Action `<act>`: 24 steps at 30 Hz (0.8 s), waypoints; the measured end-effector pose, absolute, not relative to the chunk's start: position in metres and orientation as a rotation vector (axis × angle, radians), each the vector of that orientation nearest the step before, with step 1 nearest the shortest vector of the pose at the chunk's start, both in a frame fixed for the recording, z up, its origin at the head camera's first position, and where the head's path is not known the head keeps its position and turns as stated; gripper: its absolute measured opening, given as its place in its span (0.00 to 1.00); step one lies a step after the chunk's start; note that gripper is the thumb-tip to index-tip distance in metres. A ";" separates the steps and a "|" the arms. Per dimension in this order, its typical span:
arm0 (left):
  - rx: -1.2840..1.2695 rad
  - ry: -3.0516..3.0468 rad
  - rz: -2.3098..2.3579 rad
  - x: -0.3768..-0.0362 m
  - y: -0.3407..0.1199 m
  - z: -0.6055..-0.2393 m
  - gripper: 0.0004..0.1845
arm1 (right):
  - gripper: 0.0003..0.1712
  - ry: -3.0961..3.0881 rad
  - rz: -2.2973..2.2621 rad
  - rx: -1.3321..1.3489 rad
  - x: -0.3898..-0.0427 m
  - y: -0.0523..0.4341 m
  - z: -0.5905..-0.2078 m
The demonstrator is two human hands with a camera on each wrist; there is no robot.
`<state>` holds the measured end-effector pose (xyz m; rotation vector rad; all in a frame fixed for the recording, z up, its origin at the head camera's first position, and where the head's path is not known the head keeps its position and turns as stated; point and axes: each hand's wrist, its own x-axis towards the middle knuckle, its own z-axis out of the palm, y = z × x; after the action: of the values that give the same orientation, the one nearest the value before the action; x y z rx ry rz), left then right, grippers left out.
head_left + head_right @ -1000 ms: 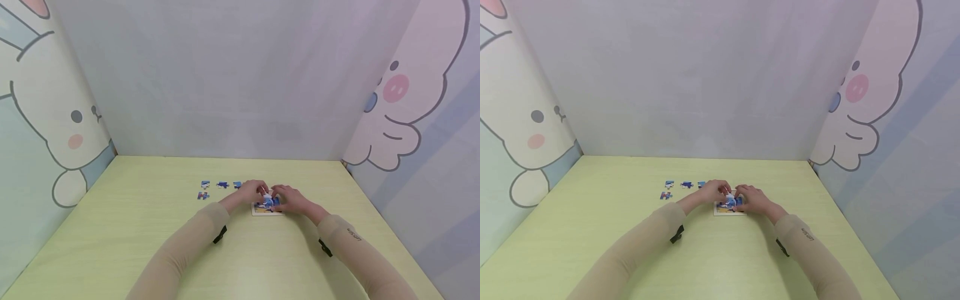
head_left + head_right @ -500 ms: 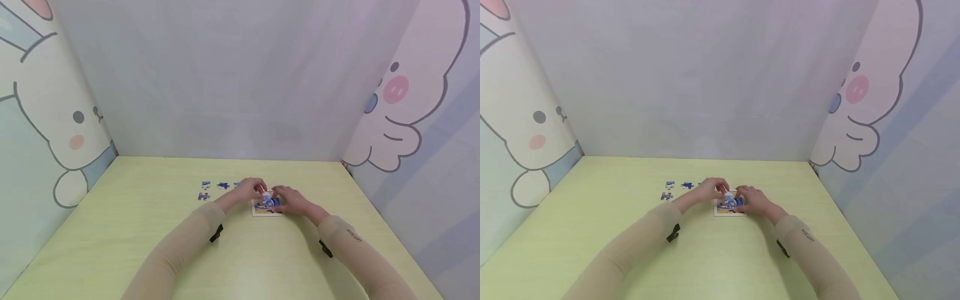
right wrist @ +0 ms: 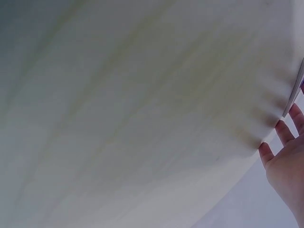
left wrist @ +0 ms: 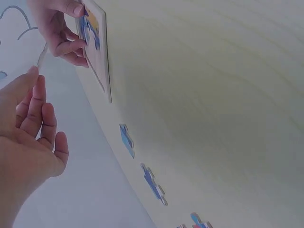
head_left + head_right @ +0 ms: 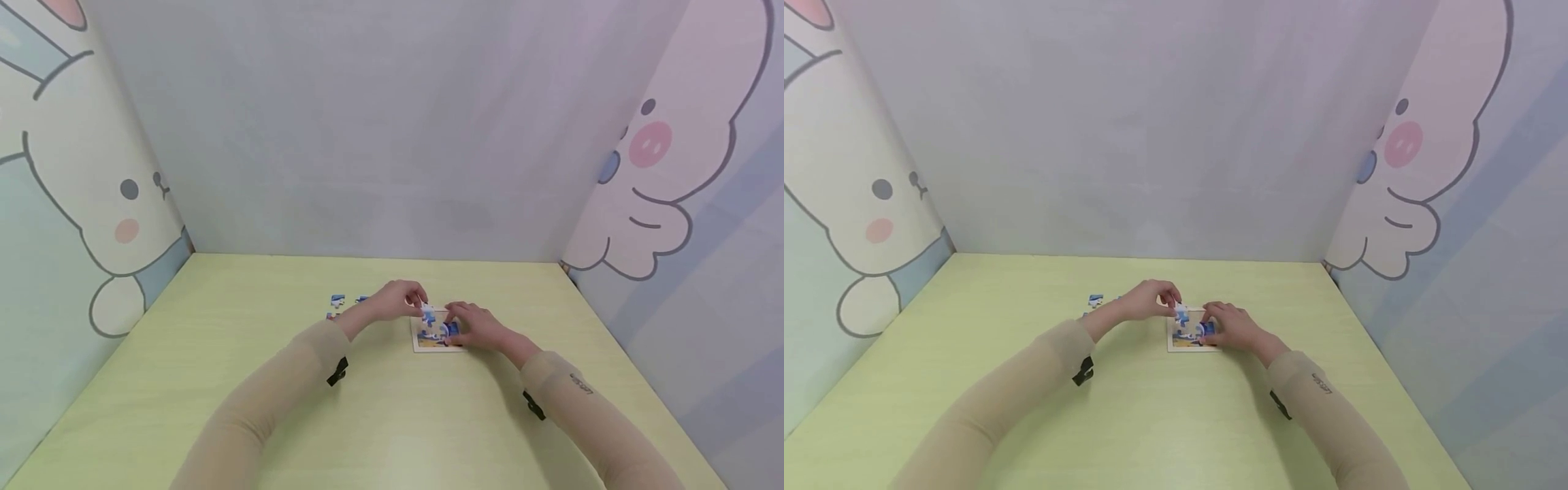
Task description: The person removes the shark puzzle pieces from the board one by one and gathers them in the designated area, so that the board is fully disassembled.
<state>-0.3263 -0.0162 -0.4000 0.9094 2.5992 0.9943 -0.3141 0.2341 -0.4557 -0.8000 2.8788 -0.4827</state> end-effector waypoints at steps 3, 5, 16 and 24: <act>0.916 2.596 0.997 -0.325 -0.022 -0.397 0.12 | 0.24 2.872 -0.473 -0.804 -0.315 0.234 -0.456; 0.917 2.600 0.994 -0.325 -0.027 -0.396 0.12 | 0.25 2.869 -0.475 -0.803 -0.315 0.234 -0.456; 0.925 2.577 1.065 -0.328 -0.061 -0.393 0.13 | 0.24 2.864 -0.480 -0.794 -0.316 0.235 -0.454; 0.863 2.589 1.079 -0.331 -0.092 -0.399 0.12 | 0.23 2.863 -0.490 -0.806 -0.316 0.235 -0.456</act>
<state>-0.3315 -0.0924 -0.3988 0.8626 2.5886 1.0792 -0.3159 0.2352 -0.4557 -0.8058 2.8634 -0.4902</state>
